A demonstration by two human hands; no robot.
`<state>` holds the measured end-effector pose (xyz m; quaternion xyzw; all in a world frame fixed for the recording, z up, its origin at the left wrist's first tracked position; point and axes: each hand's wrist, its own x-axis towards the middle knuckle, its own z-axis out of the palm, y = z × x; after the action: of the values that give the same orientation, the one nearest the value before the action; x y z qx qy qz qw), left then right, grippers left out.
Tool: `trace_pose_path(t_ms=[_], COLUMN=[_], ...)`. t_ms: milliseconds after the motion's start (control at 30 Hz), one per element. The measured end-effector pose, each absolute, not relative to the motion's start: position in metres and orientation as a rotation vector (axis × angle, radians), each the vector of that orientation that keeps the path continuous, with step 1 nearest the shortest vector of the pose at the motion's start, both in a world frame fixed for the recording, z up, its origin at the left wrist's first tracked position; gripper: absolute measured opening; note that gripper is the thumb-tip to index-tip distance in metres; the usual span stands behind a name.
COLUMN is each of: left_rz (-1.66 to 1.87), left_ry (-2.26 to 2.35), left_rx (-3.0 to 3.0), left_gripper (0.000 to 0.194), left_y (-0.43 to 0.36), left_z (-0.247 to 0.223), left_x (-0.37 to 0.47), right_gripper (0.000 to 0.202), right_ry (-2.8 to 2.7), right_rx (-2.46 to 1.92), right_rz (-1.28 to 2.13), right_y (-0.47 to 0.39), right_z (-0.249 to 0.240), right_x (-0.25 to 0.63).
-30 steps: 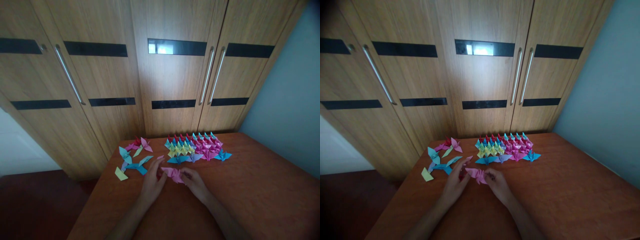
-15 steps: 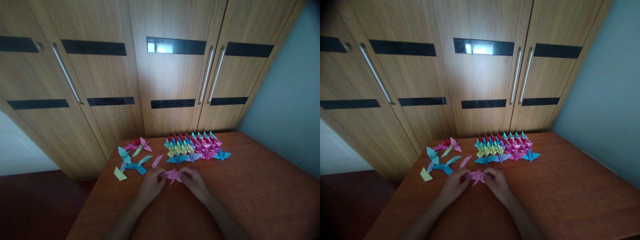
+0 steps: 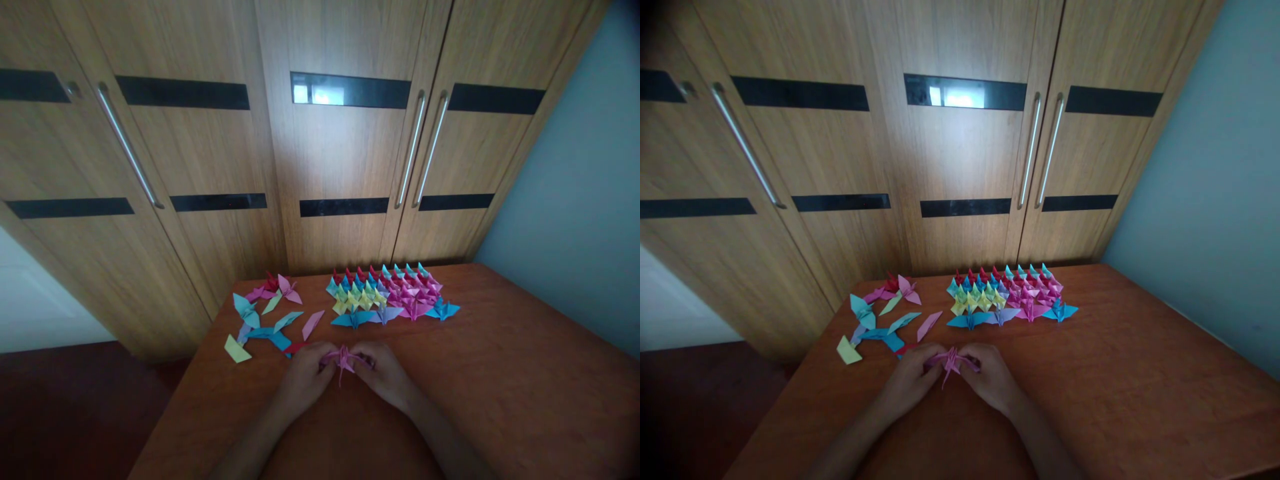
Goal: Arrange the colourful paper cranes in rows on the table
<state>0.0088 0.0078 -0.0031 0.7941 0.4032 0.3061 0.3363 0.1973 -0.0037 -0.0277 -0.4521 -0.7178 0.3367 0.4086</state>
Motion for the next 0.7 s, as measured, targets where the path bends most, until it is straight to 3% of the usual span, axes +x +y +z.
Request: trace_pose_path(t_ms=[133,367,700], left_rz=[0.768,0.716,0.795], left_ry=[1.034,0.788,0.671], left_rx=[2.003,1.506,1.054], left_gripper=[0.02,0.022,0.026], left_y=[0.0069,0.0064,0.0013], left_z=[-0.0034,0.0028,0.0019], left_x=[0.0098,0.0079,0.0088], right_gripper=[0.022,0.032,0.032], right_ry=[-1.732,-1.383,-0.966], right_rx=[-1.095,-0.877,-0.689], right_rz=[0.997,1.545,1.75], right_y=[-0.0043,-0.008,-0.0097], right_z=[-0.0287,-0.0247,-0.0218], right_x=[0.1982,0.2014,0.2047])
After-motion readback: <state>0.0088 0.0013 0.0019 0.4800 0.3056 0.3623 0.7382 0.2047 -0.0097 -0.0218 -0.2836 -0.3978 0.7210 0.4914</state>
